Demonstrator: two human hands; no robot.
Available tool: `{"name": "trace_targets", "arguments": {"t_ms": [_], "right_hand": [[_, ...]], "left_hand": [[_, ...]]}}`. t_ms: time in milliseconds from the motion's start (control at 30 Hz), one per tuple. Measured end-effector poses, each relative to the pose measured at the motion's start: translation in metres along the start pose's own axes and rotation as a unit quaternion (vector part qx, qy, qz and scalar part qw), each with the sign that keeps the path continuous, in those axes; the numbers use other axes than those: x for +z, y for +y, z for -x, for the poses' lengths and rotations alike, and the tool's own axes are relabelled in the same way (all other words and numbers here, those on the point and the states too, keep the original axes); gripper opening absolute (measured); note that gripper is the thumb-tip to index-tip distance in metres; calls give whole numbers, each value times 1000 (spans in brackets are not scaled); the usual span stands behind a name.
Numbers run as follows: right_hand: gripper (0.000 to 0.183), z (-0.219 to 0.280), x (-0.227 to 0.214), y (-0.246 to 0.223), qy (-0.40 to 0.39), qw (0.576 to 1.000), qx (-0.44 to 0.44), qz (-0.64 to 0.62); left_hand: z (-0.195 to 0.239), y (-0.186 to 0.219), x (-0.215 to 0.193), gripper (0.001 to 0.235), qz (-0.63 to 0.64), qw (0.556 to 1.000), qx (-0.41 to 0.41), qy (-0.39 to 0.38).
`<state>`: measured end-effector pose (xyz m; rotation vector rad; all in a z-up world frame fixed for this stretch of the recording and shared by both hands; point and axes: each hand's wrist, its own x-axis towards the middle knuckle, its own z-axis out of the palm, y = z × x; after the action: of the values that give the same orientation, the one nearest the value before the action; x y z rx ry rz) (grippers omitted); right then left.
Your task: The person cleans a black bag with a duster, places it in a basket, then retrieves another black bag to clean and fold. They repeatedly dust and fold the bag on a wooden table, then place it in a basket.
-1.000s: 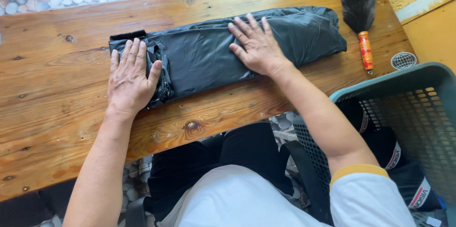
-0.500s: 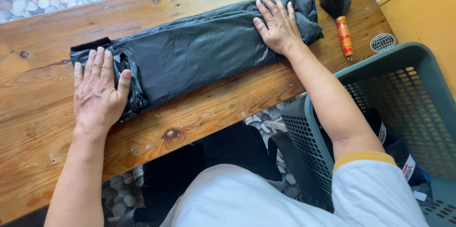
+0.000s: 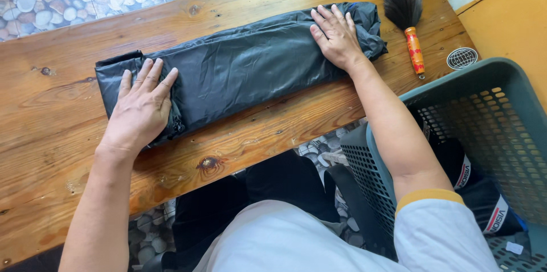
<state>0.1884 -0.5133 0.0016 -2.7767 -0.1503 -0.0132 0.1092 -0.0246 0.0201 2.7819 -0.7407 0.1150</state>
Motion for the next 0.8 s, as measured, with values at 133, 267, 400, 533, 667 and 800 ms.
{"name": "trace_targets", "arguments": {"t_ms": [133, 267, 400, 533, 667, 800], "right_hand": [[62, 0, -11, 4, 9, 997, 14, -82], [72, -3, -16, 26, 61, 902, 26, -427], [75, -16, 2, 82, 138, 706, 22, -694], [78, -10, -18, 75, 183, 597, 139, -769], [81, -10, -30, 70, 236, 485, 194, -819], [86, -28, -26, 105, 304, 508, 239, -770]], "left_hand": [[-3, 6, -8, 58, 36, 997, -38, -47], [-3, 5, -4, 68, 11, 999, -39, -23], [-2, 5, -1, 68, 10, 999, -46, -21], [0, 6, 1, 66, 2, 999, -33, 13], [-1, 4, 2, 66, 6, 999, -40, 9], [-2, 3, 3, 68, 11, 999, -41, 0]]}}
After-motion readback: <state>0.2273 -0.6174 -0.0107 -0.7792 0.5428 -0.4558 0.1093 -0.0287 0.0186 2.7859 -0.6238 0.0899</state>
